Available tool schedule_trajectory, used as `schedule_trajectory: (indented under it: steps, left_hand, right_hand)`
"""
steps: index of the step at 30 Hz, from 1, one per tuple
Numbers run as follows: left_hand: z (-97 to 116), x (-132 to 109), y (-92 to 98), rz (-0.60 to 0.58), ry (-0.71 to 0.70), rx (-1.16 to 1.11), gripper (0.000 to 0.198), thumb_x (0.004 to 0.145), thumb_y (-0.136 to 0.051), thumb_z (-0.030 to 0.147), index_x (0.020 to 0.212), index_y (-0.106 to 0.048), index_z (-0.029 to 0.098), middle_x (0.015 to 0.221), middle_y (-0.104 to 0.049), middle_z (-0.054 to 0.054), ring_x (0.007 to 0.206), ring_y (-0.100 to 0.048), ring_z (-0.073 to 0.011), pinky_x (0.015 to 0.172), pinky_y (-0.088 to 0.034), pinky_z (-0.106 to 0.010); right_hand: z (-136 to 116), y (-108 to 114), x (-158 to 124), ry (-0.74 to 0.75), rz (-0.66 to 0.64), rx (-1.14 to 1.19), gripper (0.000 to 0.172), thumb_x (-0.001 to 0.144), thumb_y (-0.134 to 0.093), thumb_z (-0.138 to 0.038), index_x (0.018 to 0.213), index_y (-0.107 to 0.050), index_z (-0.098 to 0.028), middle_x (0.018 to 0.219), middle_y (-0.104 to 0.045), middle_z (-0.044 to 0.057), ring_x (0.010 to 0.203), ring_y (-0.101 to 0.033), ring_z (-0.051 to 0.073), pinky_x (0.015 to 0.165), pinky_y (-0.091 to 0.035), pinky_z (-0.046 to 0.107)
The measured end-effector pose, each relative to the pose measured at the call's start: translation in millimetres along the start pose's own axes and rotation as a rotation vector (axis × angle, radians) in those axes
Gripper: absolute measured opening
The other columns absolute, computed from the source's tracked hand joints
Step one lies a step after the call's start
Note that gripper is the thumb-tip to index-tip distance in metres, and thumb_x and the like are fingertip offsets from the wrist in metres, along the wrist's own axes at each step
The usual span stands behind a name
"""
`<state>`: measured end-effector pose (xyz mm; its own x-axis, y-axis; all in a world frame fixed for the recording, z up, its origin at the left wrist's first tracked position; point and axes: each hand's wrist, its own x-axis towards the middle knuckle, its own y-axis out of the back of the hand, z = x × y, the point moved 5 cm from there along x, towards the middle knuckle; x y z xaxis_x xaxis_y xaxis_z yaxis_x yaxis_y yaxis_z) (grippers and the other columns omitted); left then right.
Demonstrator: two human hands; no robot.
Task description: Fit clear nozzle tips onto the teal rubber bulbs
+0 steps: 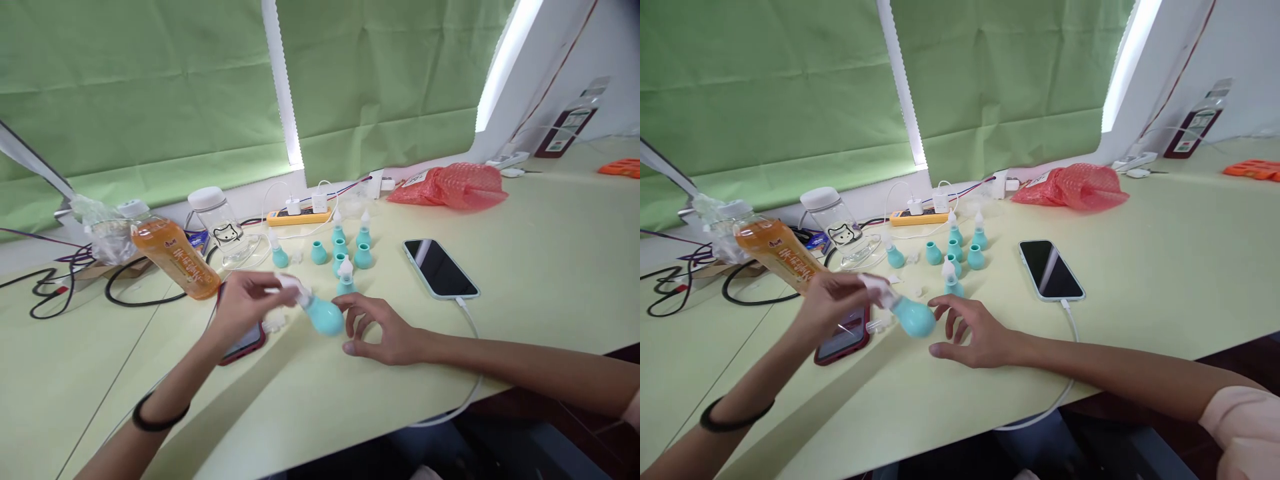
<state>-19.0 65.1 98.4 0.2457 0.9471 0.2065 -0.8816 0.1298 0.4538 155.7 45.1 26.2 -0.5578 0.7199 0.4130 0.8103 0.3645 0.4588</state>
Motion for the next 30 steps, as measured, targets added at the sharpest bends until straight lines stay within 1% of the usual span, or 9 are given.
schedule_trajectory:
  steps: [2,4,8,13,16,19,24,27,30]
  left_hand:
    - [14.1,16.3,19.0,0.185,-0.095,0.123,0.019,0.066,-0.059,0.031,0.059,-0.064,0.014,0.053,-0.061,0.000,0.051,-0.055,-0.0109,0.048,-0.043,-0.019]
    - [20.9,33.1,25.4,0.277,-0.185,0.272,0.023,0.066,-0.058,0.034,0.057,-0.062,0.013,0.052,-0.058,0.001,0.050,-0.052,-0.0098,0.047,-0.039,-0.018]
    - [5.9,65.0,8.2,0.248,-0.280,0.549,0.030,0.069,-0.052,0.036,0.053,-0.059,0.012,0.051,-0.056,0.000,0.048,-0.048,-0.0092,0.048,-0.035,-0.020]
    - [-31.1,88.2,-11.1,0.130,-0.184,0.710,0.034,0.073,-0.044,0.039,0.061,-0.062,0.013,0.045,-0.054,0.000,0.042,-0.046,-0.0101,0.050,-0.034,-0.022]
    - [-38.7,89.1,-5.9,0.127,-0.148,0.704,0.042,0.074,-0.042,0.043,0.089,-0.062,0.010,0.046,-0.056,-0.001,0.045,-0.050,-0.0127,0.052,-0.037,-0.023]
    - [-40.3,82.5,5.9,0.149,-0.129,0.796,0.051,0.075,-0.040,0.045,0.110,-0.050,0.009,0.057,-0.060,-0.002,0.056,-0.055,-0.0151,0.058,-0.039,-0.024]
    - [-57.3,65.5,8.8,-0.011,-0.090,1.122,0.033,0.077,-0.040,0.032,0.099,-0.058,0.015,0.077,-0.062,-0.007,0.076,-0.055,-0.0210,0.064,-0.039,-0.027]
    - [-69.3,57.7,-0.1,-0.120,-0.116,1.129,0.026,0.073,-0.046,0.026,0.092,-0.061,0.016,0.084,-0.062,-0.008,0.083,-0.053,-0.0223,0.067,-0.040,-0.027]
    - [-74.5,55.5,-8.1,-0.171,-0.137,1.137,0.023,0.072,-0.048,0.022,0.091,-0.061,0.015,0.085,-0.062,-0.009,0.083,-0.052,-0.0221,0.068,-0.040,-0.027]
  right_hand:
    - [4.6,-1.0,-0.1,-0.021,-0.017,0.034,0.048,0.069,-0.058,-0.031,0.111,-0.037,-0.019,0.093,-0.052,0.006,0.064,-0.052,0.009,0.051,-0.048,0.020]
    - [6.2,-1.6,0.0,-0.017,-0.024,0.026,0.043,0.070,-0.058,-0.031,0.107,-0.040,-0.019,0.090,-0.052,0.005,0.062,-0.052,0.008,0.053,-0.048,0.021]
    - [4.7,-2.5,0.3,-0.007,-0.039,-0.004,0.034,0.071,-0.057,-0.029,0.099,-0.044,-0.017,0.083,-0.053,0.003,0.057,-0.051,0.007,0.053,-0.047,0.021]
    - [5.3,-1.3,1.9,0.017,-0.021,-0.050,0.027,0.071,-0.056,-0.027,0.094,-0.046,-0.017,0.079,-0.054,0.002,0.055,-0.050,0.007,0.052,-0.046,0.021]
    - [8.2,0.3,3.2,0.021,0.014,-0.088,0.025,0.071,-0.055,-0.025,0.092,-0.047,-0.016,0.077,-0.054,0.002,0.055,-0.049,0.007,0.052,-0.046,0.021]
    - [9.7,1.4,4.4,0.025,0.042,-0.144,0.021,0.071,-0.055,-0.023,0.089,-0.049,-0.016,0.074,-0.055,0.002,0.053,-0.048,0.007,0.052,-0.045,0.021]
    - [9.0,0.4,5.9,0.053,0.051,-0.234,0.011,0.071,-0.052,-0.020,0.081,-0.051,-0.016,0.064,-0.055,0.001,0.050,-0.046,0.008,0.051,-0.043,0.021]
    - [9.1,0.2,6.0,0.084,0.083,-0.265,0.007,0.071,-0.052,-0.021,0.076,-0.052,-0.016,0.059,-0.053,0.000,0.047,-0.044,0.008,0.047,-0.041,0.021]
    - [7.3,5.7,5.3,0.141,0.185,-0.288,0.006,0.071,-0.050,-0.020,0.066,-0.051,-0.017,0.051,-0.047,-0.002,0.043,-0.039,0.007,0.042,-0.037,0.021]
